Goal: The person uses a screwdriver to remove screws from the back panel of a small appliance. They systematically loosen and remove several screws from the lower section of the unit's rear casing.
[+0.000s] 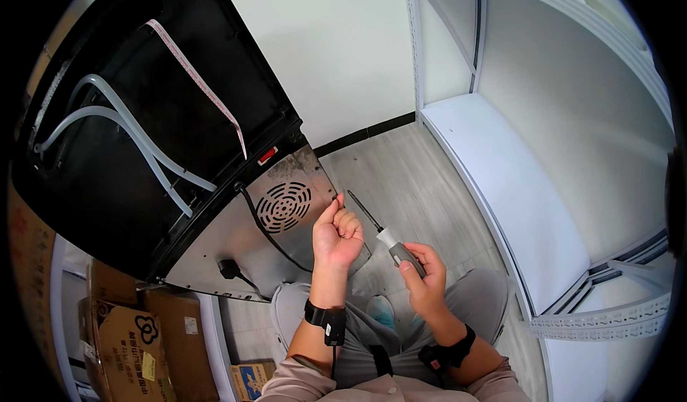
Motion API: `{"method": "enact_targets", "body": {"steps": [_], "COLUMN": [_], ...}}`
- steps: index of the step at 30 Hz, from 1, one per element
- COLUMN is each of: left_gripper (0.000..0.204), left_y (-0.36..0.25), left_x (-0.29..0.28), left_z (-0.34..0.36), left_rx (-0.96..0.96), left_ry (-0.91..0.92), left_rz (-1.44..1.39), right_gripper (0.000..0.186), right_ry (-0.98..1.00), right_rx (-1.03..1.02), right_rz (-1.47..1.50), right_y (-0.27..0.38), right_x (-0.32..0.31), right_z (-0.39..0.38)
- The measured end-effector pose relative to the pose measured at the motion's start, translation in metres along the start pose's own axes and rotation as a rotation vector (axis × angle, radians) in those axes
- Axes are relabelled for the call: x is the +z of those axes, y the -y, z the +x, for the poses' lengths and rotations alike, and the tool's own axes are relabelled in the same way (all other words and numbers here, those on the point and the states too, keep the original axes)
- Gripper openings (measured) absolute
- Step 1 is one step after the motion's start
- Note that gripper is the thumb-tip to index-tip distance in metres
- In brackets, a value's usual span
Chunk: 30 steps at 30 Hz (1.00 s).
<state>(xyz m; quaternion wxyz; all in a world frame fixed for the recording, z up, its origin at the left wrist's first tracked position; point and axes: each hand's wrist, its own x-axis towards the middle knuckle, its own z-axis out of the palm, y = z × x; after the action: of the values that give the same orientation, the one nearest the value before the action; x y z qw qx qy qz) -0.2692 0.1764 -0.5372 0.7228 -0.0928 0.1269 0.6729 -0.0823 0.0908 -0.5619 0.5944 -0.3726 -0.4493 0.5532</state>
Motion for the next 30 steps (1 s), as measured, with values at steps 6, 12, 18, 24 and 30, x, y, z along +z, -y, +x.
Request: {"method": "enact_targets", "body": {"steps": [6, 12, 18, 24, 30], "left_gripper": [0.016, 0.022, 0.022, 0.023, 0.022], "left_y": [-0.003, -0.008, -0.011, -0.011, -0.009], "left_x": [0.002, -0.006, -0.01, -0.015, -0.014], "left_z": [0.003, 0.005, 0.003, 0.006, 0.004], "left_rx": [-0.026, -0.021, -0.004, -0.015, -0.022], "left_ry": [-0.006, 0.046, 0.049, 0.067, 0.086], "left_rz": [0.02, 0.141, 0.191, 0.173, 0.187], "right_gripper": [0.03, 0.029, 0.03, 0.029, 0.03], "right_ry": [0.026, 0.064, 0.078, 0.045, 0.034], "right_rx": [-0.066, -0.145, -0.126, -0.129, -0.024], "right_rz": [-0.059, -0.222, -0.252, -0.265, -0.131], "right_y": [0.0, 0.008, 0.01, 0.011, -0.002], "right_x": [-0.006, -0.002, 0.001, 0.005, 0.007], "right_z": [0.001, 0.002, 0.003, 0.002, 0.001]}}
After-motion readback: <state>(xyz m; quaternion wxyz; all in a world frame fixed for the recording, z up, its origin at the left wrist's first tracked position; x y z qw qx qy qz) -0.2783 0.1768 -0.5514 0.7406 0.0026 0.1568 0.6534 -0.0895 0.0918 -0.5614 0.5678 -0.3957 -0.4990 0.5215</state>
